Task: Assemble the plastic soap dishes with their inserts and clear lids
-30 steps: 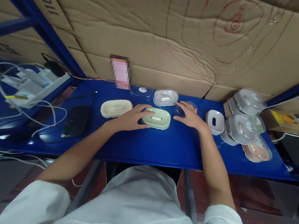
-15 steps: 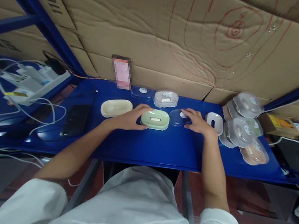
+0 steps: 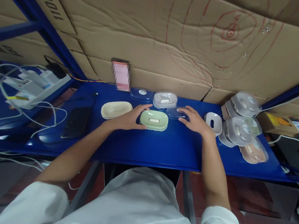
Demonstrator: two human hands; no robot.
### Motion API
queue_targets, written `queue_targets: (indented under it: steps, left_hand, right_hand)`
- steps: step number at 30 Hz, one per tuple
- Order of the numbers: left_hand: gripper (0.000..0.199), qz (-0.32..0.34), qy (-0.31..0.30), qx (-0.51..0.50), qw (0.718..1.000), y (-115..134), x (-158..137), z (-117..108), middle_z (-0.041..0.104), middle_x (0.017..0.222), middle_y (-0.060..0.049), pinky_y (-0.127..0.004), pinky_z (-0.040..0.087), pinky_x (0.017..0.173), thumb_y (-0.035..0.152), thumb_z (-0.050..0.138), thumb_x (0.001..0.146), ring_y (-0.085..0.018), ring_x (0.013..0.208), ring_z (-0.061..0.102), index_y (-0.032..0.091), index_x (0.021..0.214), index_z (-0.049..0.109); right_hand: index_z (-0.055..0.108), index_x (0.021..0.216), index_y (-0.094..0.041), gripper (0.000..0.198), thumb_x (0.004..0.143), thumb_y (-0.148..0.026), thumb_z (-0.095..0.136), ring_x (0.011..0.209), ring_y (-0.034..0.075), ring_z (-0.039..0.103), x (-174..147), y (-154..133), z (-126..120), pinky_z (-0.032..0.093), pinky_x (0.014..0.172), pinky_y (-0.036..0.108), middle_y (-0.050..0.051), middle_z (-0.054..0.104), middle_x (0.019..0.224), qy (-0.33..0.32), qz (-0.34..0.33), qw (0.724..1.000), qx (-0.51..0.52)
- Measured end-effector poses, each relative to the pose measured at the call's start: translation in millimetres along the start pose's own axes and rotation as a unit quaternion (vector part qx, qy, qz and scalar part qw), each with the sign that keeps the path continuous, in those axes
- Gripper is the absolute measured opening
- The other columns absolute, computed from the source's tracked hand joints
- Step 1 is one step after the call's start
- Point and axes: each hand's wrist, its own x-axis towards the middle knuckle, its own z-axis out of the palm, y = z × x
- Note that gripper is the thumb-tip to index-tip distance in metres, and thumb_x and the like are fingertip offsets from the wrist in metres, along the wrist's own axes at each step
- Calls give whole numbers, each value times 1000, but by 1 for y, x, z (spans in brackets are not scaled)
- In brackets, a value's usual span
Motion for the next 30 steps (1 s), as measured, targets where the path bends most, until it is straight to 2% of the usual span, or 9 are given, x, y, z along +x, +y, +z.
queue_targets:
  steps: [4,7,10,14,19,25,30]
  left_hand:
    - [103,6,7,-4,1000,-1,0,1,39,170,-15,-56,42,126,47,85,85,-38,152,49,35,169,26]
    - [106,11,12,-8,1000,-2,1,4,39,169,-16,-58,41,126,48,85,85,-39,152,49,34,170,24]
    - [106,15,16,-8,1000,-3,2,5,35,171,-16,-59,37,129,51,86,85,-40,157,42,35,170,24]
    - [107,7,25,-1,1000,-8,3,4,34,171,-16,-59,35,131,55,86,85,-40,159,39,32,170,25]
    - [105,3,31,13,999,-12,2,0,37,168,-16,-59,37,130,58,86,84,-41,155,43,33,169,30]
    - [102,4,33,23,999,-14,2,-1,41,164,-14,-61,38,129,57,87,84,-40,154,45,34,168,32]
    - [98,11,33,25,999,-16,2,-1,43,164,-14,-60,39,128,55,85,86,-40,152,47,34,167,34]
  right_hand:
    - [63,152,-29,55,108,-59,50,142,33,61,-2,-12,-6,46,124,59,11,66,151,14,22,1000,9]
    - [63,153,-31,53,108,-59,54,143,32,61,0,-31,-2,46,124,56,9,66,152,10,-24,999,43]
    - [58,158,-31,57,107,-57,58,144,31,59,7,-59,18,47,123,55,12,60,156,-3,-76,996,36]
    - [50,164,-31,58,111,-53,52,149,36,52,12,-83,49,45,122,61,16,49,166,6,-86,995,-56]
    - [37,171,-38,63,110,-45,54,156,38,43,15,-82,61,44,123,66,13,36,176,13,-110,990,-87]
    - [39,170,-39,60,111,-39,52,162,37,33,18,-78,59,39,128,68,9,35,178,9,-146,986,-81]
    - [33,172,-36,70,108,-40,60,168,36,23,20,-73,63,34,131,67,10,29,180,1,-160,985,-66]
